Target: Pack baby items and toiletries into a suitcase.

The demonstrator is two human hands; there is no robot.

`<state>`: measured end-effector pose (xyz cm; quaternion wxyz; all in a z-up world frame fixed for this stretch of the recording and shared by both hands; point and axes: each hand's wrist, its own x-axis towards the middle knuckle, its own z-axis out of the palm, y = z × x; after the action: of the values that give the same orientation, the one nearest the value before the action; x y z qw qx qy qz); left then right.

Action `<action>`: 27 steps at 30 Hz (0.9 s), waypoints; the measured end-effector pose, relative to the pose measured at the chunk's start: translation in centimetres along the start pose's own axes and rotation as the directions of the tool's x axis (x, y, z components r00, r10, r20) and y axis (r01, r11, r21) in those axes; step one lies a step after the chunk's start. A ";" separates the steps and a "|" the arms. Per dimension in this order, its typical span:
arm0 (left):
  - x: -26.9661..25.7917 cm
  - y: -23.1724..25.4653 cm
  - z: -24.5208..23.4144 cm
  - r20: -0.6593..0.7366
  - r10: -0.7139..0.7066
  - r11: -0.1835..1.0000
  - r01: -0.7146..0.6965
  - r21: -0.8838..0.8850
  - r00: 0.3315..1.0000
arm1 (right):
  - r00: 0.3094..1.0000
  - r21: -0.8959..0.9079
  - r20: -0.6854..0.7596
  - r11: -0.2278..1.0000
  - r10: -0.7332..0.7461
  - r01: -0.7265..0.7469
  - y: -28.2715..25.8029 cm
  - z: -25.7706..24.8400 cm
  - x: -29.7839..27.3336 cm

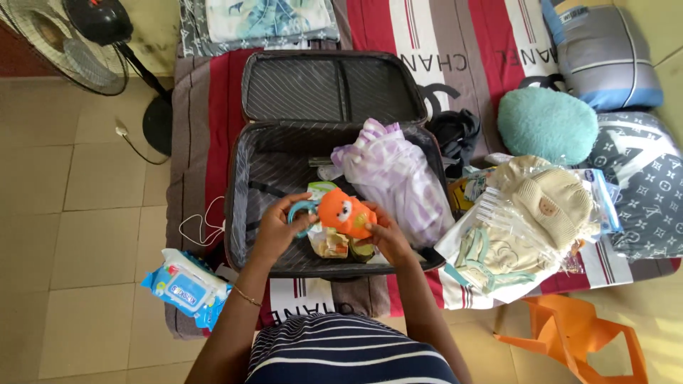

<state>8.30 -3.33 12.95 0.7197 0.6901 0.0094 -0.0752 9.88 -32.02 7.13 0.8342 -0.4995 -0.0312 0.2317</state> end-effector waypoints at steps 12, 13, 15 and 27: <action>3.8 7.9 -2.0 0.079 0.073 0.980 -0.057 -0.192 0.994 | 0.986 0.213 0.158 0.977 -0.056 0.021 0.5 2.6 -1.8; 3.7 9.7 -1.7 0.089 0.075 0.980 -0.057 -0.192 0.993 | 0.987 0.213 0.150 0.977 -0.062 0.029 0.5 2.6 -1.9; 3.6 13.6 -1.1 0.191 0.145 0.985 -0.124 -0.118 0.971 | 0.996 0.259 0.058 0.965 -0.070 0.052 0.5 2.6 -2.0; 8.5 4.1 4.1 0.338 0.383 0.646 -0.511 0.568 0.860 | 0.940 0.616 -0.006 0.740 -0.341 0.272 8.5 2.3 0.4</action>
<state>16.85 -8.03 16.18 0.4339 0.8630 -0.2553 0.0426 6.59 -26.61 1.04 0.9736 -0.1796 -0.0814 0.1153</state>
